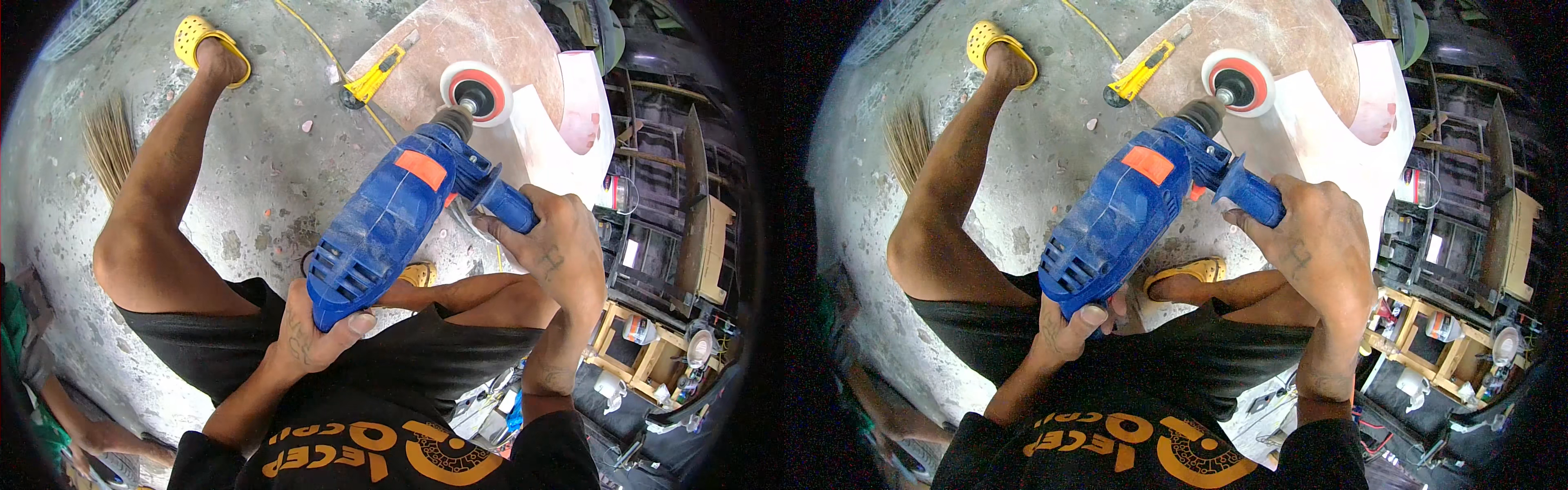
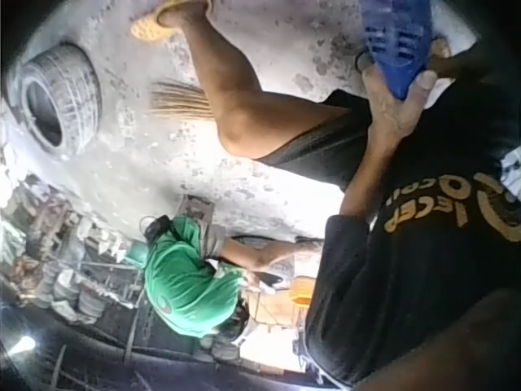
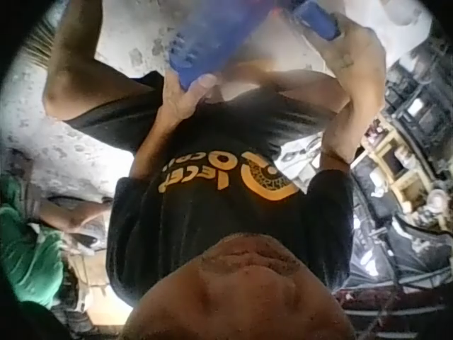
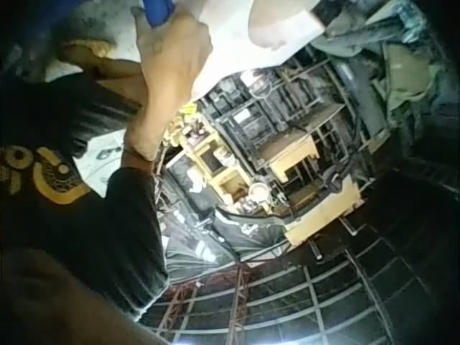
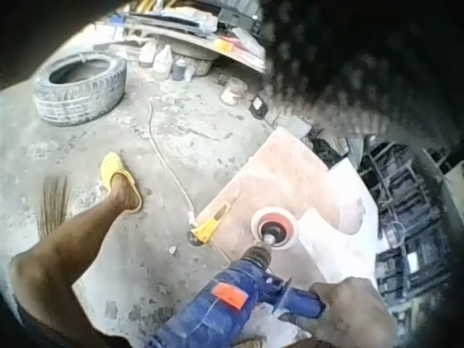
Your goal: Sanding and smoothing a car body panel component using a power sander and hand sandpaper.
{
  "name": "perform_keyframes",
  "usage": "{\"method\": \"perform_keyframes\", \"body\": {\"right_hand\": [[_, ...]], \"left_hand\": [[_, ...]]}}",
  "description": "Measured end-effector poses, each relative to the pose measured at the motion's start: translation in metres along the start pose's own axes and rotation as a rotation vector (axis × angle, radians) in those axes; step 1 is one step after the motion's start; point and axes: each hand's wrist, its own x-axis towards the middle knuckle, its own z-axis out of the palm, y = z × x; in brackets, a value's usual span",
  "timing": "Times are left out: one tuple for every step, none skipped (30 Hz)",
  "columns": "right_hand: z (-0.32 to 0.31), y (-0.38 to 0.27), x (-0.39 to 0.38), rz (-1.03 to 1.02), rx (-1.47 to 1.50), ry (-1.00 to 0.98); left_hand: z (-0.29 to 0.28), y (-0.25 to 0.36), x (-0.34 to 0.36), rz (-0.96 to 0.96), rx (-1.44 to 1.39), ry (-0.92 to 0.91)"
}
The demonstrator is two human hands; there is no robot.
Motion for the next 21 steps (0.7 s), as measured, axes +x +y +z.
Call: {"method": "perform_keyframes", "body": {"right_hand": [[0.0,0.001,0.0,0.0,0.0,0.001],[-0.001,0.002,0.0,-0.015,0.002,0.002],[-0.001,0.003,0.0,-0.029,0.003,0.004],[-0.001,0.004,0.0,-0.029,0.003,0.004],[-0.001,0.004,0.0,-0.035,0.013,0.014],[-0.001,0.004,0.0,-0.042,0.023,0.025],[-0.001,0.003,0.0,-0.042,0.023,0.025],[-0.001,0.002,0.0,-0.035,0.005,0.05],[-0.001,0.001,0.001,-0.028,-0.013,0.076],[-0.003,0.0,0.002,-0.026,-0.013,0.076],[-0.006,-0.002,0.004,-0.034,-0.021,0.052],[-0.008,-0.003,0.006,-0.04,-0.028,0.027],[-0.009,-0.003,0.009,-0.04,-0.028,0.028],[-0.009,-0.004,0.012,-0.072,-0.037,0.019],[-0.009,-0.004,0.014,-0.104,-0.047,0.01],[-0.008,-0.004,0.015,-0.104,-0.045,0.01],[-0.007,-0.004,0.017,-0.128,-0.039,0.02],[-0.006,-0.004,0.017,-0.152,-0.034,0.03],[-0.007,-0.004,0.017,-0.15,-0.035,0.031],[-0.007,-0.003,0.016,-0.135,-0.037,0.032],[-0.007,-0.003,0.014,-0.12,-0.039,0.032]], "left_hand": [[0.0,0.0,0.0,0.007,0.018,0.006],[0.002,0.002,0.001,0.008,0.019,0.006],[0.004,0.007,0.002,0.015,-0.008,0.012],[0.006,0.01,0.003,0.021,-0.034,0.017],[0.005,0.011,0.002,0.021,-0.034,0.017],[0.002,0.012,0.001,-0.011,-0.012,-0.013],[0.001,0.012,0.001,-0.042,0.009,-0.043],[0.002,0.013,0.001,-0.042,0.009,-0.043],[0.004,0.014,0.002,-0.029,-0.007,-0.031],[0.005,0.015,0.004,-0.016,-0.024,-0.02],[0.005,0.014,0.004,-0.015,-0.025,-0.022],[0.006,0.013,0.005,0.013,-0.048,-0.005],[0.006,0.011,0.006,0.041,-0.07,0.014],[0.007,0.01,0.005,0.042,-0.069,0.013],[0.008,0.009,0.004,0.055,-0.095,0.05],[0.008,0.007,0.003,0.067,-0.12,0.088],[0.007,0.005,0.001,0.067,-0.118,0.089],[0.004,0.002,0.0,0.059,-0.091,0.064],[0.003,0.002,0.0,0.05,-0.066,0.037],[0.003,0.004,0.0,0.051,-0.067,0.034],[0.003,0.01,0.001,0.014,-0.073,0.018]]}}
